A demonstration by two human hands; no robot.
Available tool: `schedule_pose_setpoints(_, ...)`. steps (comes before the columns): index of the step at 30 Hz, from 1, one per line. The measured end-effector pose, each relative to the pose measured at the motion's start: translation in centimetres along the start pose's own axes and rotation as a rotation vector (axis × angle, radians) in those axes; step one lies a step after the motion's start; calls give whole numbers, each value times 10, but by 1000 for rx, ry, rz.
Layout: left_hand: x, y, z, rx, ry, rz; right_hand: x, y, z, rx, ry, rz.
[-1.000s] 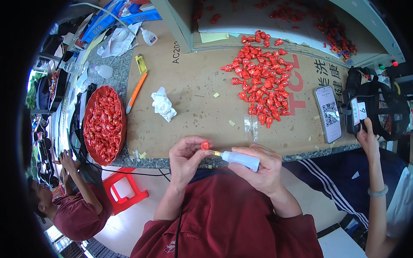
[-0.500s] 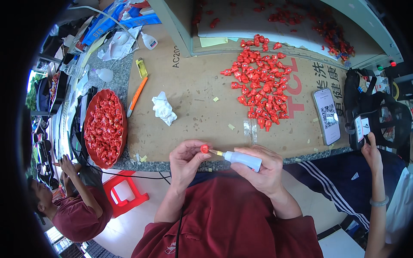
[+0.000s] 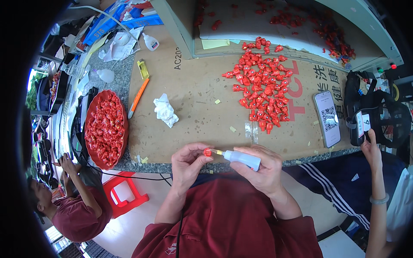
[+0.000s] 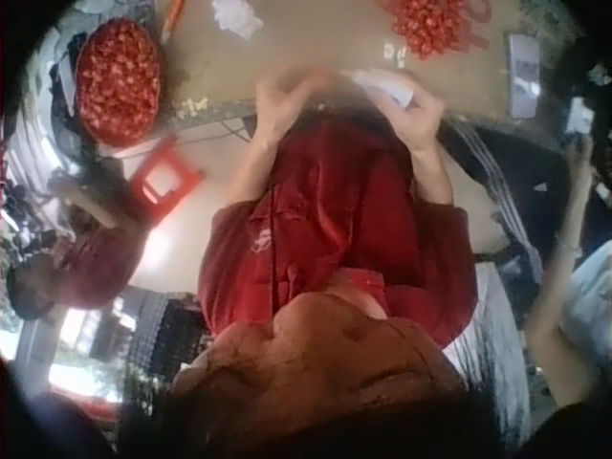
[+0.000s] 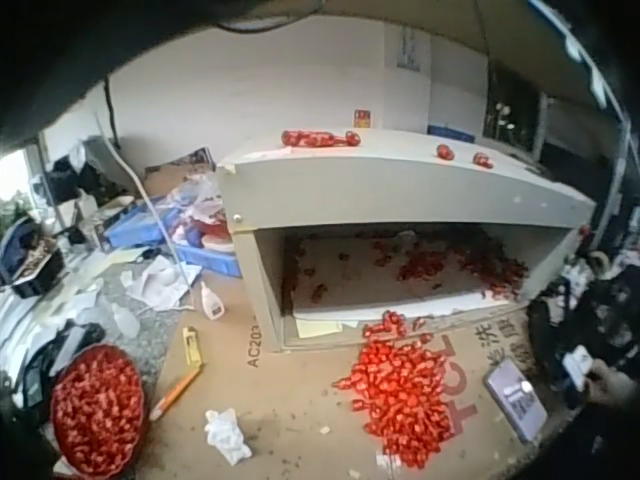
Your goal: The person assembles small plastic parts by applying glue to them with a glue bottle and pressing the pieces together by hand.
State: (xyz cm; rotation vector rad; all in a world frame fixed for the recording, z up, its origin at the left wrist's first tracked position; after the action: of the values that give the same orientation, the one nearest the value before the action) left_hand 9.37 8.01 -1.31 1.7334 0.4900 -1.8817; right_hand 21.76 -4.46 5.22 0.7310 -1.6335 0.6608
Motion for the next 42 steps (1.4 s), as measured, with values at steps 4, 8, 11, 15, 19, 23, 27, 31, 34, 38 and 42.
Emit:
schedule_pose_setpoints(4,1,0,0,5,-19,-1,-2,2,-1,-6,19,-12)
schedule_pose_setpoints(8,1,2,-1,12,-27,10,0,3,-2,-3,4,11)
schedule_pose_setpoints(11,1,2,-1,13,-30,10,3,4,-3,18,-9,36)
schedule_pose_setpoints(15,2,1,-1,17,-20,5,10,6,-4,30,-68,31)
schedule_pose_setpoints(19,1,1,-2,5,-35,9,9,8,-5,42,-56,42)
schedule_pose_setpoints(23,2,0,-2,10,-44,9,7,5,-4,65,-33,23)
schedule_pose_setpoints(27,-4,0,-1,-24,6,26,-12,-9,-3,-94,148,-106)
schedule_pose_setpoints(31,-9,-7,8,-87,29,-33,-29,14,-27,-57,155,-142)
schedule_pose_setpoints(34,-3,-8,5,-90,5,-37,-21,29,-52,5,-120,273)
schedule_pose_setpoints(38,-2,-7,6,-87,-24,-29,-34,35,-63,-35,13,219)
schedule_pose_setpoints(42,1,-11,6,-86,-21,-19,-15,27,-67,3,-7,224)
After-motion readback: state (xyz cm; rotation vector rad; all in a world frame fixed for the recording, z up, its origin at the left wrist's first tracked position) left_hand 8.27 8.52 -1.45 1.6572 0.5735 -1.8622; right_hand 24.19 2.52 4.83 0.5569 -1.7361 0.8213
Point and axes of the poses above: each hand's wrist, its own z-axis away from the middle knuckle, its own y-axis out of the palm, x = y × z, the point moved 10 cm from there along -z, towards the middle knuckle, and after that the axes turned 10 degrees about -z, right-handed, at the moved point
